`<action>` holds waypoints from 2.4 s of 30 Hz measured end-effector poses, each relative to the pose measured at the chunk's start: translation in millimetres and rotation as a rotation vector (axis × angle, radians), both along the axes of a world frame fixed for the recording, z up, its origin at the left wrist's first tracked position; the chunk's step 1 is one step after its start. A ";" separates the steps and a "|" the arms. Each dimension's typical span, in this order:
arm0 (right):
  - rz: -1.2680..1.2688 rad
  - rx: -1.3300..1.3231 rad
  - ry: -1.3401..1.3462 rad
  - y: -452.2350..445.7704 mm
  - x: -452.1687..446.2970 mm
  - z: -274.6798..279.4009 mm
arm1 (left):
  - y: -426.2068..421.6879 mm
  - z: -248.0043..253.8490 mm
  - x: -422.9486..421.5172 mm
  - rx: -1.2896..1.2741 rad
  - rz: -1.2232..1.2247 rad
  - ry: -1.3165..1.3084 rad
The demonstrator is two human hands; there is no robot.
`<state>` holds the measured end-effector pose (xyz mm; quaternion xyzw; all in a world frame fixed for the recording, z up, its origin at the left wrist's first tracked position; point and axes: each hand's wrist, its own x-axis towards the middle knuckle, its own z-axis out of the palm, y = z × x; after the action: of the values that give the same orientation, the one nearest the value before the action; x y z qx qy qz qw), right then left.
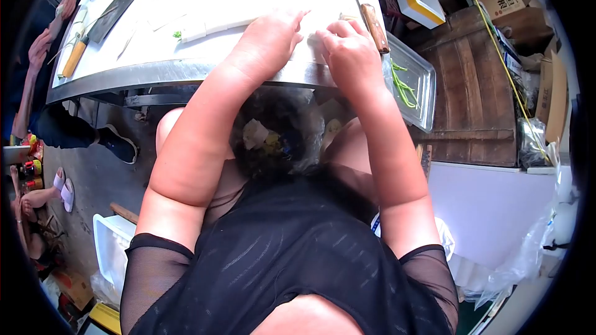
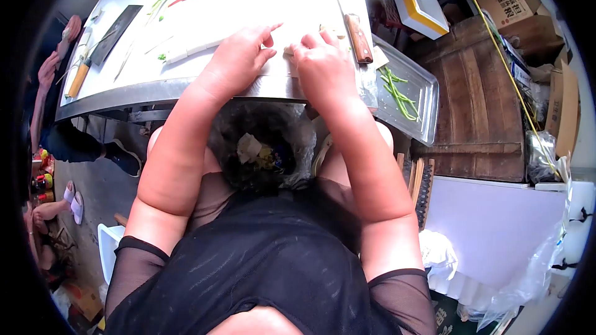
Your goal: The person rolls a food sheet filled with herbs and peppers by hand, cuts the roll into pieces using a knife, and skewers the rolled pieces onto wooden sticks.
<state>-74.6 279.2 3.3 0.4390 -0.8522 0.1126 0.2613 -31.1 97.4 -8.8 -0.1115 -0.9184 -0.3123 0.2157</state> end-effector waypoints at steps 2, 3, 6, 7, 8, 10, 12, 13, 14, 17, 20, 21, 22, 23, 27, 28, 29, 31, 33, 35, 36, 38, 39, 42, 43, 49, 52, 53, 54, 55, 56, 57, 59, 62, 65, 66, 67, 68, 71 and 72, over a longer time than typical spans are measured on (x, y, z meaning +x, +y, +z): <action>-0.045 0.146 0.014 -4.4 -8.1 3.5 | -2.9 2.3 2.6 0.063 0.026 0.011; -0.042 0.147 0.016 -6.7 -13.4 3.5 | -4.4 1.7 2.9 0.097 0.040 0.016; -0.130 0.312 0.056 -11.9 -30.9 -2.1 | -7.2 1.8 5.1 0.168 0.067 0.016; -0.125 0.314 0.062 -11.8 -31.9 -4.0 | -8.2 2.5 5.5 0.205 0.080 0.011; -0.116 0.131 -0.102 -12.0 -32.5 -5.4 | -8.7 2.4 6.1 0.206 0.085 0.018; 0.003 -0.306 -0.501 -11.0 -30.9 -7.9 | -8.4 -0.7 6.1 0.374 0.012 -0.158; 0.065 -0.488 -0.873 -8.0 -19.4 2.5 | -1.0 -6.9 6.4 0.587 -0.090 -0.221; 0.120 -0.675 -1.250 -7.2 -10.0 8.9 | 3.2 -3.6 9.4 0.701 -0.159 -0.226; 0.168 -0.758 -1.336 -7.6 -3.1 9.8 | 3.6 1.9 13.3 0.789 -0.192 -0.368; 0.198 -0.867 -1.404 -3.5 11.3 15.3 | 13.5 -2.7 13.4 1.100 -0.238 -0.337; -0.043 -0.546 -0.869 23.7 20.5 22.2 | 16.0 -0.4 13.7 1.067 -0.220 -0.295; -0.192 -0.272 -0.436 36.7 21.5 21.5 | 16.7 -3.4 12.4 1.008 -0.181 -0.239; -0.336 -0.156 -0.273 47.3 22.1 16.6 | 15.6 -3.5 10.6 0.903 -0.189 -0.185; -0.340 -0.156 -0.269 53.3 23.2 8.5 | 16.6 -2.4 10.0 0.903 -0.194 -0.184; -0.496 0.072 -0.213 67.8 24.9 -14.8 | 22.0 -5.1 2.7 0.144 -0.046 0.123; -0.458 0.033 -0.189 71.0 25.0 -16.6 | 23.5 -8.0 -0.5 0.003 -0.001 0.126; -0.418 -0.006 -0.166 73.6 25.4 -18.0 | 24.7 -10.5 -3.6 -0.140 0.045 0.127; -0.327 -0.085 -0.104 84.1 34.8 -12.6 | 26.2 -15.7 -10.9 -0.122 0.071 0.127; -0.261 -0.254 -0.342 94.8 58.7 1.5 | 26.7 -15.6 -16.2 -0.101 0.101 0.131; -0.203 -0.270 -0.420 111.1 81.6 1.3 | 24.7 -10.2 -17.0 -0.012 0.059 -0.015; -0.143 -0.290 -0.495 117.0 91.3 -0.1 | 23.6 -10.2 -18.8 -0.013 0.058 -0.021; -0.104 -0.352 -0.521 121.5 107.2 -5.0 | 22.6 -11.8 -22.1 0.037 0.071 -0.035; -0.125 -0.358 -0.573 122.8 113.5 -3.8 | 22.7 -11.9 -22.4 0.030 0.061 -0.043; -0.176 -0.367 -0.604 122.2 116.8 -6.0 | 22.6 -8.3 -22.1 0.083 0.091 -0.089; -0.181 -0.374 -0.606 122.4 116.6 -5.4 | 22.8 -8.8 -22.4 0.076 0.086 -0.091; -0.162 -0.378 -0.628 121.7 110.7 -1.1 | 22.3 -10.3 -21.8 0.070 0.104 -0.073; -0.179 -0.378 -0.639 119.9 108.6 0.9 | 22.4 -9.3 -21.4 0.073 0.108 -0.078; -0.171 -0.356 -0.620 119.5 107.7 0.8 | 22.5 -9.3 -21.5 0.081 0.106 -0.075; -0.163 -0.334 -0.601 119.0 107.1 0.9 | 22.6 -9.3 -21.8 0.089 0.104 -0.073; -0.164 -0.335 -0.601 118.2 107.0 1.2 | 22.6 -9.4 -21.9 0.088 0.103 -0.074; -0.162 -0.342 -0.591 116.8 107.1 1.5 | 22.7 -9.7 -21.9 0.086 0.106 -0.075; -0.160 -0.349 -0.582 115.6 107.2 1.3 | 22.6 -10.0 -21.7 0.083 0.110 -0.077; -0.153 -0.344 -0.554 113.8 105.6 -0.2 | 22.2 -10.1 -21.7 0.078 0.110 -0.076; -0.146 -0.315 -0.510 110.7 102.3 0.3 | 21.7 -8.1 -21.0 0.070 0.106 -0.075; -0.154 -0.281 -0.520 109.1 98.8 2.4 | 21.7 -5.0 -19.5 0.074 0.084 -0.079; -0.159 -0.268 -0.544 108.5 97.3 3.4 | 21.3 -4.4 -19.2 0.083 0.069 -0.082; -0.155 -0.265 -0.546 107.4 95.7 4.9 | 20.7 -3.9 -19.1 0.085 0.074 -0.083; -0.179 -0.267 -0.575 106.2 94.5 6.6 | 20.0 -3.6 -19.0 0.071 0.051 -0.063; -0.202 -0.277 -0.632 102.5 89.6 11.3 | 16.8 -4.1 -21.0 0.040 0.009 -0.028; -0.203 -0.286 -0.661 101.4 87.7 11.9 | 15.8 -4.5 -21.7 0.023 -0.012 -0.014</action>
<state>13.0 380.6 15.2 0.2514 -0.9054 0.3397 0.0408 -52.8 113.2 -13.3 -0.1124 -0.9155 -0.3251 0.2087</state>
